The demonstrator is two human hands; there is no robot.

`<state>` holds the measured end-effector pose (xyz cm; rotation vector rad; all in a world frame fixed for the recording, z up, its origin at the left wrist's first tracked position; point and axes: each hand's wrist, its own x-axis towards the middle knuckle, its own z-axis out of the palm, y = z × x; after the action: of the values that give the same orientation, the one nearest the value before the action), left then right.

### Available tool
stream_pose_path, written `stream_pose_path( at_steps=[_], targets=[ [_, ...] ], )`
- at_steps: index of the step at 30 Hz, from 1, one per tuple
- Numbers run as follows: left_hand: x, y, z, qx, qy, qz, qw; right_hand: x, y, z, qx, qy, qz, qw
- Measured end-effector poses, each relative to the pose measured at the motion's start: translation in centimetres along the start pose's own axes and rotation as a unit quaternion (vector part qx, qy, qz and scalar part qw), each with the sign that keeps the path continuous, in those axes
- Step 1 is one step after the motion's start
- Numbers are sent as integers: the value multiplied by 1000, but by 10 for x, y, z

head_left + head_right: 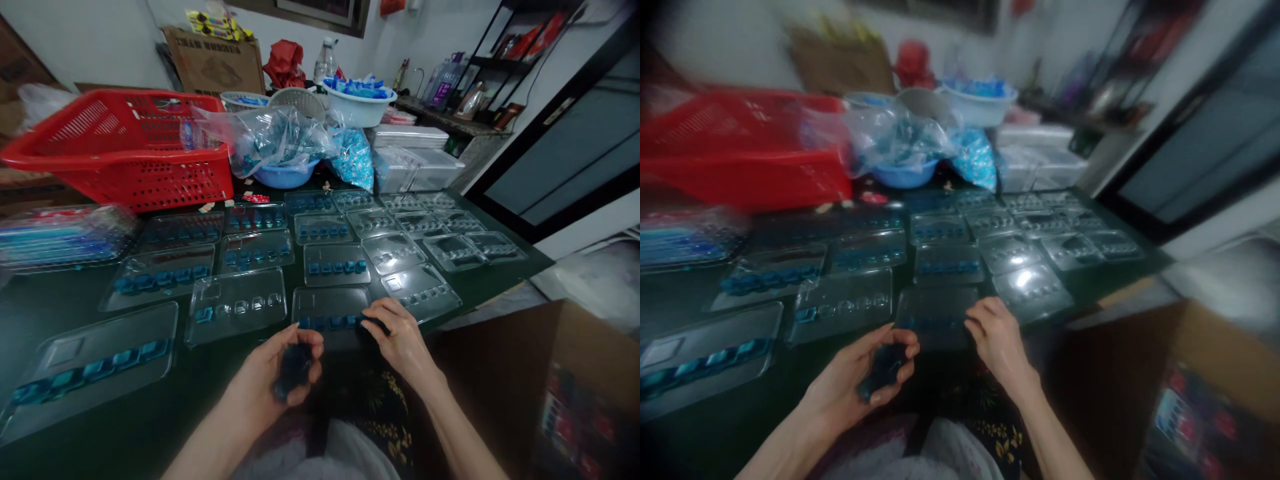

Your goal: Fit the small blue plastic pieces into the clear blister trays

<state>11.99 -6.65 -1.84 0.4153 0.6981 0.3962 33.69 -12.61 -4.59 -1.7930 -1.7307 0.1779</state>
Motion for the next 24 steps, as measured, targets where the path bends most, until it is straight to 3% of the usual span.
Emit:
stream_pose_path(
  at_steps=[8,12,16,18,21,24],
  targets=[
    [6,5,17,-124,5,-39,992,-10,-1,19,-46,33,-31,998],
    [10,6,28,-197,19,-41,979,-12,-6,8,-77,31,-37,996],
    [16,5,31,-220,35,-7,975,-16,-35,-15,-36,89,-37,995],
    [18,4,33,-213,30,4,977,-20,-57,-20,1,80,-56,995],
    [19,1,39,-184,23,6,983,-22,-85,-13,17,28,-94,995],
    [17,-3,44,-162,38,18,986,-21,-97,0,3,22,-96,995]
  ],
)
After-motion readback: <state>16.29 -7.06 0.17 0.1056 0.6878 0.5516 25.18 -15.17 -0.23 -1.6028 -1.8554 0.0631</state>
